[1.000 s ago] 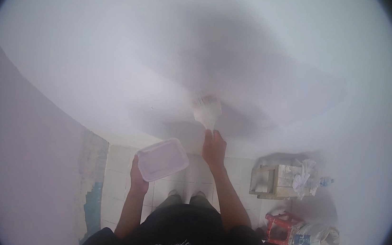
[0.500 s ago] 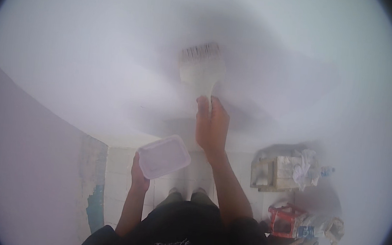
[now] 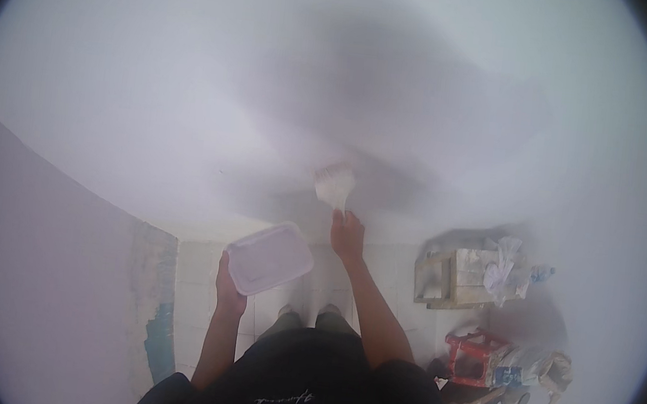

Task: The person paints a white ceiling using a paintbrush and a small plastic container of white paint. They repeatedly dip the brush into the container and apply paint in broad strokes across the ceiling surface.

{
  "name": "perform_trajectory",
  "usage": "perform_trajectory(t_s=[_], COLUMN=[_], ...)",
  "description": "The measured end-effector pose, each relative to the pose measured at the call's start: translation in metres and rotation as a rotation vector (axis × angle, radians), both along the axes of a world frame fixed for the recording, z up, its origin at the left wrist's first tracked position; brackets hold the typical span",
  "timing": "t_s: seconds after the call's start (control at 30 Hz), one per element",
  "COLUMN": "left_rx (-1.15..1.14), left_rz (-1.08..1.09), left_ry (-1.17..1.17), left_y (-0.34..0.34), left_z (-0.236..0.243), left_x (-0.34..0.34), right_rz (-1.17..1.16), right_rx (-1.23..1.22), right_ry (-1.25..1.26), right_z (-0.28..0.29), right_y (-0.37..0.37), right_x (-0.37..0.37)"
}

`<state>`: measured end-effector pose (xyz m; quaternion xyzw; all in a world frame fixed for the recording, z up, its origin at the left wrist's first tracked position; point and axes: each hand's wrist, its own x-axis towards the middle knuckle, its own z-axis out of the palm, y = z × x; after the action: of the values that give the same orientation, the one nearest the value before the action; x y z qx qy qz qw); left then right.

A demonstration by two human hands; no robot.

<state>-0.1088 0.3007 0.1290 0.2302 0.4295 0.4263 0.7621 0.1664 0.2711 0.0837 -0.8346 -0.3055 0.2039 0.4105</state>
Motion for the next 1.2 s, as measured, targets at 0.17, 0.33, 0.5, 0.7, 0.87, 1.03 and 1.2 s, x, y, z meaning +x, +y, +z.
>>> perform_trajectory(t_s=[0.17,0.33,0.5,0.7,0.87,1.03,1.2], left_rx=[0.001,0.012,-0.013,0.012,0.008,0.004,0.017], left_rz=[0.014,0.030,0.040,0.042,0.053,0.100,0.111], left_ry=[-0.003,0.012,0.019,0.009,0.009,0.026,0.020], left_y=[-0.009,-0.016,-0.020,-0.023,-0.025,-0.027,-0.026], left_z=[0.003,0.005,0.009,0.008,0.009,0.008,0.007], left_x=[0.005,0.009,0.015,0.017,0.020,0.012,0.003], right_rz=[0.023,0.008,-0.021,0.010,-0.001,0.043,0.001], right_rx=[0.067,0.245,0.396,0.454,0.305,0.032,0.136], right_ry=[-0.263,-0.149,0.067,-0.057,-0.205,-0.124,-0.250], right_z=[-0.011,0.056,0.193,0.194,0.039,0.005,0.040], right_y=[-0.013,0.000,-0.001,0.008,0.000,-0.012,-0.021], right_x=[0.007,0.016,0.000,0.021,0.028,0.012,-0.010])
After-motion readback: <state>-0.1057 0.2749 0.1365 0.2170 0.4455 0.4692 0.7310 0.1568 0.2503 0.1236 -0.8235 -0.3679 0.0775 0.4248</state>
